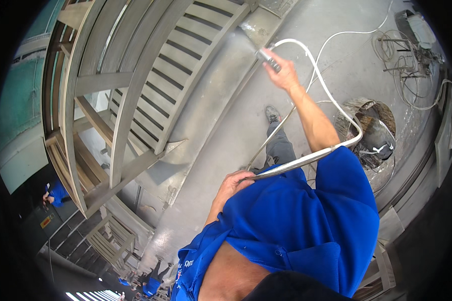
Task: The person uses a spray gun to apply a light-colored coating to a wooden furniture frame. They move around the frame to cover multiple sides and sections, including the slats and frame edges.
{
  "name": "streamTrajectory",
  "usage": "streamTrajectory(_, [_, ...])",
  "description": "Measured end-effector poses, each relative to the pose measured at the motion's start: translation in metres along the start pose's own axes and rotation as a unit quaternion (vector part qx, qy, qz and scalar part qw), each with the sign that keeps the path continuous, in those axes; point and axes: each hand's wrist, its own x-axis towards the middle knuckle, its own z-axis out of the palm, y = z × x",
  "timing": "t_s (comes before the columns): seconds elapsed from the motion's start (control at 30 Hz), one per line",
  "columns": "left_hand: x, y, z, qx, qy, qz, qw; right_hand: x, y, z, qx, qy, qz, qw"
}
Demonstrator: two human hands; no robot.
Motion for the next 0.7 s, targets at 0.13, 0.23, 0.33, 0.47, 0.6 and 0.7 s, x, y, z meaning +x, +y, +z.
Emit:
streamTrajectory(0.13, [0.005,0.014,0.002,-0.084,0.000,-0.034,0.996,0.053,-0.011,-0.042,-0.054,0.071,-0.008,0.996])
streamTrajectory(0.23, [0.000,0.013,0.001,-0.097,0.019,-0.014,0.995,0.074,-0.024,-0.048,-0.126,0.087,0.012,0.988])
streamTrajectory(0.33, [-0.003,0.007,-0.011,-0.024,0.035,0.011,0.999,0.061,-0.028,-0.030,-0.090,0.120,-0.052,0.987])
streamTrajectory(0.47, [-0.008,-0.017,-0.028,0.014,0.030,0.108,0.994,0.007,-0.035,0.018,-0.160,-0.007,-0.057,0.985])
streamTrajectory(0.6, [-0.013,-0.049,-0.047,0.020,0.040,0.176,0.983,-0.017,-0.068,0.036,-0.298,-0.141,-0.020,0.944])
streamTrajectory(0.7, [-0.026,-0.069,-0.067,0.013,0.041,0.209,0.977,0.002,-0.103,0.028,-0.355,-0.087,-0.058,0.929])
